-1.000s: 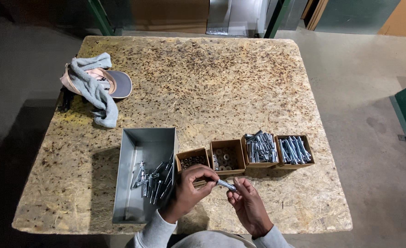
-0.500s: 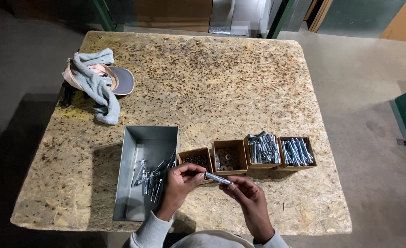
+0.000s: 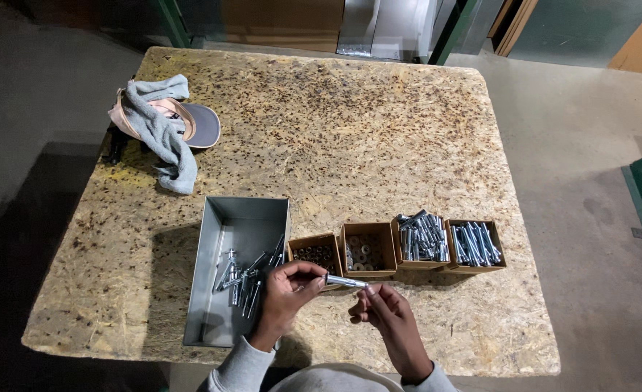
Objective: The person assembles long bolts by placing a washer and a nut onto the threaded end of each bolt by hand.
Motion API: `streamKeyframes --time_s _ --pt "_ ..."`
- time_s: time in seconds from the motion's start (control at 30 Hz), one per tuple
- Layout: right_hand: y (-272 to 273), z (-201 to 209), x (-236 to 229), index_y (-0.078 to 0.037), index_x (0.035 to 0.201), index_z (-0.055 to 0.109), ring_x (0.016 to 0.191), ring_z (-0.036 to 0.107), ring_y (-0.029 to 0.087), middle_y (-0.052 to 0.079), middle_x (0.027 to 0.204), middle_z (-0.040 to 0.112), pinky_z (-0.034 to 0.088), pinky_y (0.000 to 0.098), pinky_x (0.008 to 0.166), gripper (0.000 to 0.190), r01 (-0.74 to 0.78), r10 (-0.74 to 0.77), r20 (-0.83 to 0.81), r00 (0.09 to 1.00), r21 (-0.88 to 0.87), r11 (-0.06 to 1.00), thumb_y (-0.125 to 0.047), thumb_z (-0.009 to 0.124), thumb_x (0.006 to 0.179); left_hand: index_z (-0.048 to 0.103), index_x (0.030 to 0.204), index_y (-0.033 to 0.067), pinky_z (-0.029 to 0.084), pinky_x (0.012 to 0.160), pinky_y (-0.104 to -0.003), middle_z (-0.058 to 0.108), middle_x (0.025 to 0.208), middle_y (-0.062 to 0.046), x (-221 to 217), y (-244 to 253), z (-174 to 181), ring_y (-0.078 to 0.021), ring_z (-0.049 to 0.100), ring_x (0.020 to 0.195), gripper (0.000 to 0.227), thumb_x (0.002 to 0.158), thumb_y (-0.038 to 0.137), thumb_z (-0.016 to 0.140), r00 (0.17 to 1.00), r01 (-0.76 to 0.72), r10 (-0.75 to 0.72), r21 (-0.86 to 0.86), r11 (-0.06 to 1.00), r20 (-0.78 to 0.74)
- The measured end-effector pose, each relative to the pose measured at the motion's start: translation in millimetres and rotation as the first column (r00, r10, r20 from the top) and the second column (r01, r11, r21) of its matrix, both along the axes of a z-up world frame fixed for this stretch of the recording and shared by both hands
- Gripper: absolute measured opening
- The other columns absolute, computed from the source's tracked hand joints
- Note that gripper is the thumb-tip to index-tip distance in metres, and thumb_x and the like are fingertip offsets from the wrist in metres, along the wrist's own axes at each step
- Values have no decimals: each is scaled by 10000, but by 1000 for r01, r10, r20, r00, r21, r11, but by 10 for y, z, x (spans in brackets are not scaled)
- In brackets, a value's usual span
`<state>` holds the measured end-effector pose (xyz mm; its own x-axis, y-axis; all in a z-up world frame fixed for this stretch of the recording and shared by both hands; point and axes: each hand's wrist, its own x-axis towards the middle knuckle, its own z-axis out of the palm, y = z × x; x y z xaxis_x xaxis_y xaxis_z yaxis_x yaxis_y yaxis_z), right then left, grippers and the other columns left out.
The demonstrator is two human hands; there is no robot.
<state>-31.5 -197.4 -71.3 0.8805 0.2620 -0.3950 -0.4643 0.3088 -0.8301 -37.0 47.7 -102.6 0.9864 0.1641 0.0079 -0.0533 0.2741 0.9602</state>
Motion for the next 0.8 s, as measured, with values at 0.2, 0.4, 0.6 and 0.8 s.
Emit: streamKeyframes --time_s 0.2,0.4,0.6,0.8 --pt "-47 -58 36 1 1282 787 1072 900 300 196 1153 916 794 454 921 240 52 9 213 977 -281 958 -71 806 1054 881 1152 19 753 856 -335 927 1179 -159 -36 69 -96 -228 869 952 281 885 20 968 994 -34 32 -16 999 -103" --pt "-72 -10 78 -65 1130 727 819 755 218 99 913 765 665 379 734 197 -77 212 346 914 -365 928 -219 626 1202 890 1142 6 728 809 -314 922 1151 -146 -78 93 -11 -198 845 921 237 917 28 961 998 15 -18 -42 999 -52" --pt "-20 47 55 -69 857 603 574 647 279 123 666 603 472 404 549 495 -171 167 -42 985 -124 977 -392 605 1233 918 1117 -9 698 830 -267 935 1112 -137 -145 51 88 -165 838 912 193 927 -3 954 996 5 -9 -51 999 -94" --pt "82 -61 -8 15 1344 758 942 862 229 184 1045 930 734 379 797 292 -15 114 298 948 -313 950 -132 771 1092 912 1166 -21 748 909 -342 944 1166 -174 -230 50 13 -222 877 998 279 894 -3 973 986 -77 60 -112 991 -154"
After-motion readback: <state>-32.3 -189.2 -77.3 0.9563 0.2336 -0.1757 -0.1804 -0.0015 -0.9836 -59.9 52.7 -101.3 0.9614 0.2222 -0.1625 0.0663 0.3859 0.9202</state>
